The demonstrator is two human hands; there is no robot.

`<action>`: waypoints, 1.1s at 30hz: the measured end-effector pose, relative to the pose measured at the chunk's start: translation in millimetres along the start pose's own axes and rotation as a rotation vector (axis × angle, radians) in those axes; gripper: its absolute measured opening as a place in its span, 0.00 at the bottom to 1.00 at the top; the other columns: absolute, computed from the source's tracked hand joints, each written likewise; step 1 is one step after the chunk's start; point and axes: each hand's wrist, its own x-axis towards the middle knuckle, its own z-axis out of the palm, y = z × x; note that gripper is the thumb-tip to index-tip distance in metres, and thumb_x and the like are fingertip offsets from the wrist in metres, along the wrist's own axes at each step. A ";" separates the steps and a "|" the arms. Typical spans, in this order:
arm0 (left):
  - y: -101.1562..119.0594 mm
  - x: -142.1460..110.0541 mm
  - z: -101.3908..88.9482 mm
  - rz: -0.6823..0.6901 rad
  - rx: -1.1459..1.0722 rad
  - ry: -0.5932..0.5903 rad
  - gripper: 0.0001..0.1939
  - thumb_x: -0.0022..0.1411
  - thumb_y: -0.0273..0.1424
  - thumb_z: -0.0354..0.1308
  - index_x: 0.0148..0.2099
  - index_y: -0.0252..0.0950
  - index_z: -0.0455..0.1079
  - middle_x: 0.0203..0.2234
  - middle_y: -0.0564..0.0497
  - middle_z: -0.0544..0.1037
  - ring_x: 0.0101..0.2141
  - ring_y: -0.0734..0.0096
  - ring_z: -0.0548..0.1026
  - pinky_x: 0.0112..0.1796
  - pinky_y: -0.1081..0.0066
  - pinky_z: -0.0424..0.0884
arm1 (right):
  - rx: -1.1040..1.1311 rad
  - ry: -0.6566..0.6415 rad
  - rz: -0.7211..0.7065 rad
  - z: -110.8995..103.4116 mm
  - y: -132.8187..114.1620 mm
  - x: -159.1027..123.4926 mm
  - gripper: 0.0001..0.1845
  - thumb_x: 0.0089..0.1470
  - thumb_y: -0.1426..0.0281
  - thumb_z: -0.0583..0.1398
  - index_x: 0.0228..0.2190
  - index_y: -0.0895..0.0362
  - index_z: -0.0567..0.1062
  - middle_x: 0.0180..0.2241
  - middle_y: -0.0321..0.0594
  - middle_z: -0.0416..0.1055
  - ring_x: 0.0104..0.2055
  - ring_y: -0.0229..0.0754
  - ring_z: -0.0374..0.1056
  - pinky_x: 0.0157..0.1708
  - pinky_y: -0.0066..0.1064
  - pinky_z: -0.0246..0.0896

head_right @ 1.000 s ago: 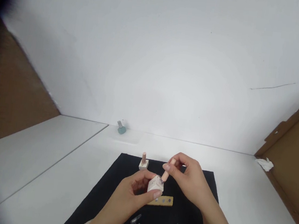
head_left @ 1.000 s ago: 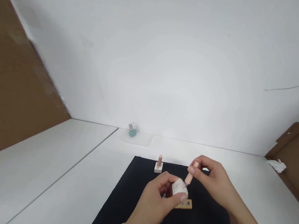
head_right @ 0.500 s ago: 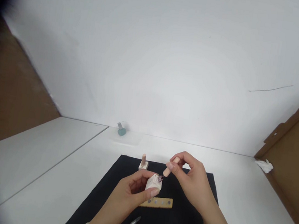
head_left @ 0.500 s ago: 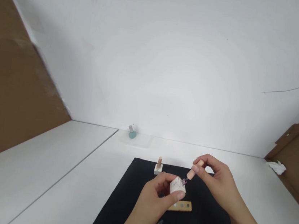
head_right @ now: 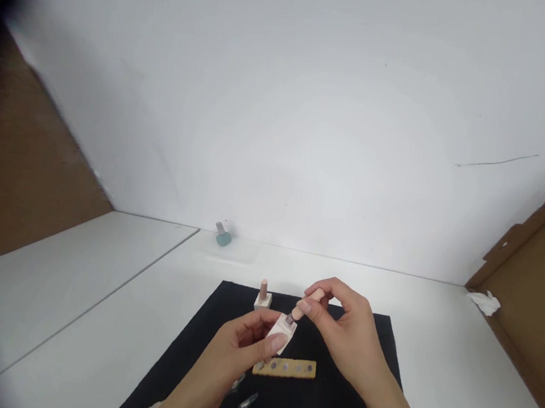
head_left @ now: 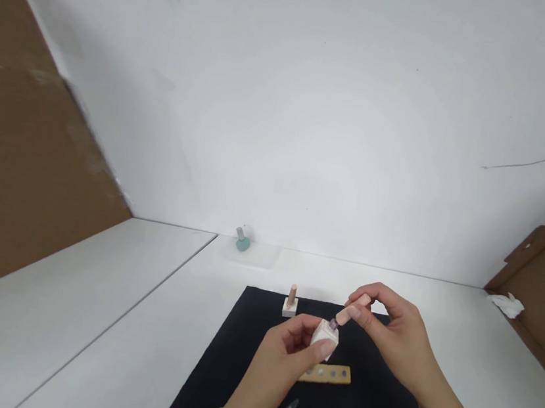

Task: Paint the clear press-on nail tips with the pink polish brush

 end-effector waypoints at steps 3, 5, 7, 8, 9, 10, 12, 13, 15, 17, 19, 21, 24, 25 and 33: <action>3.1 -1.0 0.7 -0.003 -0.003 0.001 0.17 0.47 0.42 0.74 0.36 0.36 0.80 0.28 0.51 0.79 0.33 0.65 0.72 0.35 0.69 0.68 | -0.006 -0.033 0.001 4.3 -0.6 -0.2 0.08 0.60 0.61 0.64 0.31 0.51 0.78 0.30 0.34 0.77 0.36 0.43 0.71 0.40 0.32 0.65; 1.2 0.2 0.7 0.007 -0.005 0.020 0.17 0.46 0.40 0.74 0.35 0.36 0.80 0.28 0.51 0.80 0.32 0.65 0.72 0.35 0.69 0.68 | -0.014 -0.084 0.023 7.2 0.6 0.1 0.09 0.60 0.62 0.64 0.30 0.52 0.77 0.30 0.33 0.77 0.35 0.42 0.70 0.39 0.32 0.63; -3.2 2.3 0.7 0.016 0.001 0.027 0.16 0.45 0.37 0.74 0.36 0.36 0.80 0.28 0.51 0.80 0.32 0.65 0.73 0.35 0.68 0.68 | -0.010 -0.123 0.055 8.7 3.5 0.9 0.10 0.61 0.61 0.64 0.30 0.52 0.76 0.31 0.34 0.76 0.35 0.42 0.69 0.37 0.32 0.62; -6.0 3.6 0.7 0.020 0.010 0.024 0.16 0.45 0.36 0.74 0.36 0.36 0.80 0.28 0.51 0.80 0.32 0.64 0.73 0.35 0.68 0.68 | -0.003 -0.136 0.076 8.7 5.5 1.4 0.10 0.61 0.61 0.64 0.30 0.52 0.76 0.30 0.34 0.77 0.35 0.42 0.69 0.37 0.32 0.61; -8.9 4.9 0.8 0.029 0.028 0.020 0.15 0.45 0.35 0.74 0.36 0.35 0.80 0.28 0.51 0.81 0.31 0.64 0.73 0.35 0.68 0.68 | 0.006 -0.151 0.100 8.3 7.7 1.9 0.10 0.61 0.61 0.64 0.30 0.52 0.75 0.29 0.34 0.77 0.34 0.42 0.68 0.38 0.33 0.61; -11.8 6.1 0.9 0.040 0.055 0.018 0.14 0.46 0.35 0.73 0.36 0.35 0.80 0.28 0.51 0.81 0.31 0.64 0.74 0.35 0.67 0.68 | 0.016 -0.168 0.121 7.6 9.8 2.4 0.11 0.61 0.61 0.64 0.29 0.53 0.74 0.29 0.34 0.78 0.34 0.42 0.68 0.38 0.33 0.61; -16.4 8.0 1.3 0.072 0.123 0.025 0.13 0.47 0.34 0.72 0.36 0.35 0.79 0.28 0.51 0.81 0.31 0.64 0.74 0.35 0.67 0.68 | 0.036 -0.193 0.147 6.0 13.1 3.3 0.12 0.61 0.62 0.63 0.28 0.53 0.73 0.27 0.34 0.80 0.34 0.43 0.68 0.40 0.34 0.61; -17.9 8.7 1.7 0.088 0.158 0.032 0.13 0.48 0.34 0.72 0.37 0.36 0.79 0.28 0.51 0.81 0.31 0.64 0.74 0.35 0.66 0.68 | 0.045 -0.196 0.149 5.3 13.9 3.6 0.12 0.61 0.62 0.64 0.27 0.53 0.73 0.26 0.35 0.80 0.34 0.43 0.69 0.40 0.35 0.62; -18.5 9.6 2.6 0.110 0.199 0.037 0.12 0.50 0.35 0.71 0.38 0.36 0.79 0.28 0.51 0.81 0.31 0.64 0.74 0.35 0.66 0.68 | 0.061 -0.175 0.134 4.1 14.0 4.3 0.12 0.61 0.62 0.64 0.27 0.53 0.73 0.26 0.35 0.81 0.34 0.43 0.70 0.41 0.35 0.62; -16.6 10.3 4.3 0.112 0.198 0.036 0.13 0.50 0.36 0.70 0.37 0.36 0.79 0.28 0.51 0.80 0.30 0.64 0.74 0.34 0.67 0.67 | 0.076 -0.119 0.114 1.8 12.3 5.6 0.12 0.61 0.61 0.64 0.28 0.53 0.73 0.27 0.36 0.81 0.35 0.44 0.70 0.40 0.35 0.62; -14.1 11.9 6.7 0.098 0.187 0.032 0.13 0.49 0.37 0.70 0.37 0.36 0.78 0.27 0.51 0.80 0.30 0.64 0.75 0.34 0.67 0.68 | 0.093 -0.043 0.091 -4.1 10.1 7.5 0.13 0.62 0.60 0.63 0.29 0.53 0.73 0.28 0.36 0.82 0.34 0.44 0.70 0.41 0.35 0.62; -13.4 16.2 9.9 0.092 0.210 0.020 0.13 0.49 0.36 0.69 0.37 0.36 0.76 0.28 0.51 0.81 0.32 0.63 0.77 0.35 0.67 0.70 | 0.108 0.047 0.068 -15.6 8.0 9.6 0.14 0.62 0.58 0.63 0.28 0.53 0.72 0.28 0.37 0.82 0.35 0.43 0.69 0.43 0.36 0.61; -16.8 29.8 16.6 0.112 0.345 -0.054 0.10 0.52 0.34 0.66 0.38 0.38 0.73 0.30 0.51 0.82 0.34 0.61 0.79 0.38 0.65 0.73 | 0.135 0.157 0.055 -41.8 5.5 10.9 0.17 0.61 0.55 0.63 0.28 0.53 0.72 0.30 0.39 0.81 0.35 0.44 0.68 0.42 0.37 0.60; -18.5 36.1 19.5 0.118 0.401 -0.083 0.09 0.53 0.32 0.64 0.38 0.38 0.72 0.30 0.51 0.82 0.34 0.61 0.80 0.39 0.65 0.73 | 0.147 0.175 0.055 -51.4 4.9 10.6 0.17 0.61 0.54 0.64 0.28 0.53 0.73 0.30 0.40 0.81 0.34 0.44 0.67 0.41 0.37 0.60; -26.2 83.9 42.0 0.138 0.847 -0.161 0.08 0.58 0.20 0.66 0.39 0.34 0.75 0.35 0.49 0.82 0.41 0.59 0.80 0.47 0.58 0.74 | 0.207 0.223 0.036 -89.9 3.5 4.1 0.20 0.59 0.50 0.64 0.28 0.53 0.76 0.31 0.41 0.78 0.33 0.44 0.62 0.41 0.38 0.60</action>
